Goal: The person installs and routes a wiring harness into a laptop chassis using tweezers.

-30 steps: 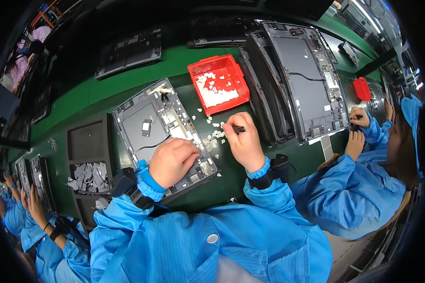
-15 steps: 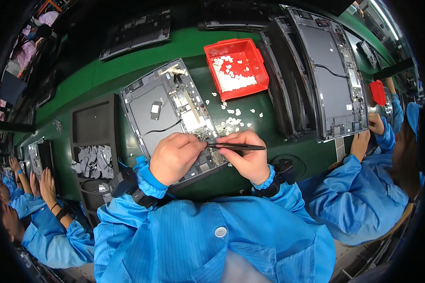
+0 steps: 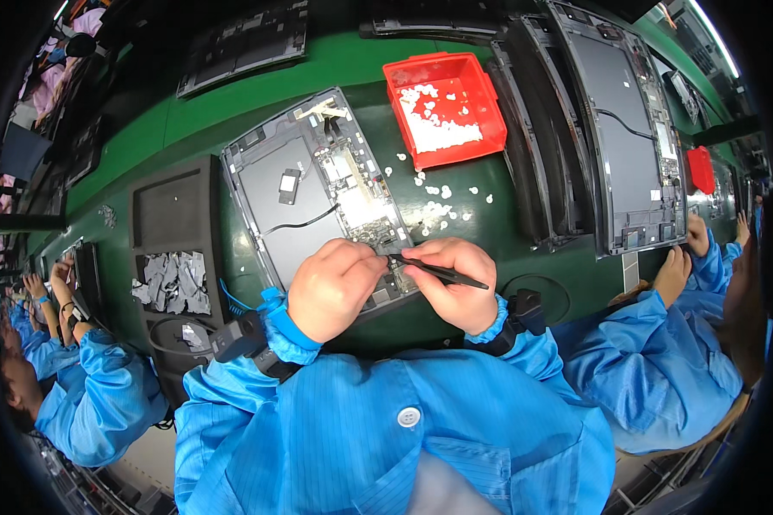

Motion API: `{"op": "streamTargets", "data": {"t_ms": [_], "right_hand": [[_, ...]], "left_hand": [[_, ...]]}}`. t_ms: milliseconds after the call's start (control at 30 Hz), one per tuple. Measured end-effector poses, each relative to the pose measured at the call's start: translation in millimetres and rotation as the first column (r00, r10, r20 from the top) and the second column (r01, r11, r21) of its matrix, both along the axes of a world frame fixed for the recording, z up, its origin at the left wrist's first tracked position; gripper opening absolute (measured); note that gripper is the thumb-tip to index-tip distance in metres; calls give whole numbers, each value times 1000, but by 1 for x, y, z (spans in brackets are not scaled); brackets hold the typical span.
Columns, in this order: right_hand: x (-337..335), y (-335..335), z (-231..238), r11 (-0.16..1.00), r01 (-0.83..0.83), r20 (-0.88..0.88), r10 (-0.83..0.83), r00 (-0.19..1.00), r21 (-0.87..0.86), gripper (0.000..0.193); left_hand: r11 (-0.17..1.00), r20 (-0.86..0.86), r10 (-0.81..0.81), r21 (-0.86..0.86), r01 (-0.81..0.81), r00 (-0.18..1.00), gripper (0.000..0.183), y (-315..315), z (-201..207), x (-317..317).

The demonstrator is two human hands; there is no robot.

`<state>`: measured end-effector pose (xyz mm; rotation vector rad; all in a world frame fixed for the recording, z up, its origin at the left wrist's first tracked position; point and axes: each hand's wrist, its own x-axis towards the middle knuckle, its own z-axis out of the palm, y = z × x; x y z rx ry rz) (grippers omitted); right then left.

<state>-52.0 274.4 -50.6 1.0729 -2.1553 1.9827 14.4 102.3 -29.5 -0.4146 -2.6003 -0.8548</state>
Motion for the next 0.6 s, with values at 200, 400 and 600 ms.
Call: {"op": "streamTargets", "data": {"t_ms": [200, 400, 600], "right_hand": [[-3, -1, -1, 999, -29, -90, 27, 996, -20, 22], [-3, 0, -2, 999, -47, -121, 48, 992, 7, 21], [-6, -1, 2, 995, -98, -252, 104, 962, 36, 20]], "left_hand": [[995, 12, -1, -97, 2, 1000, 21, 4, 1, 3], [964, -32, -18, -265, 9, 999, 25, 9, 3, 8], [942, -66, -17, -336, -6, 998, 30, 7, 2, 10]]}}
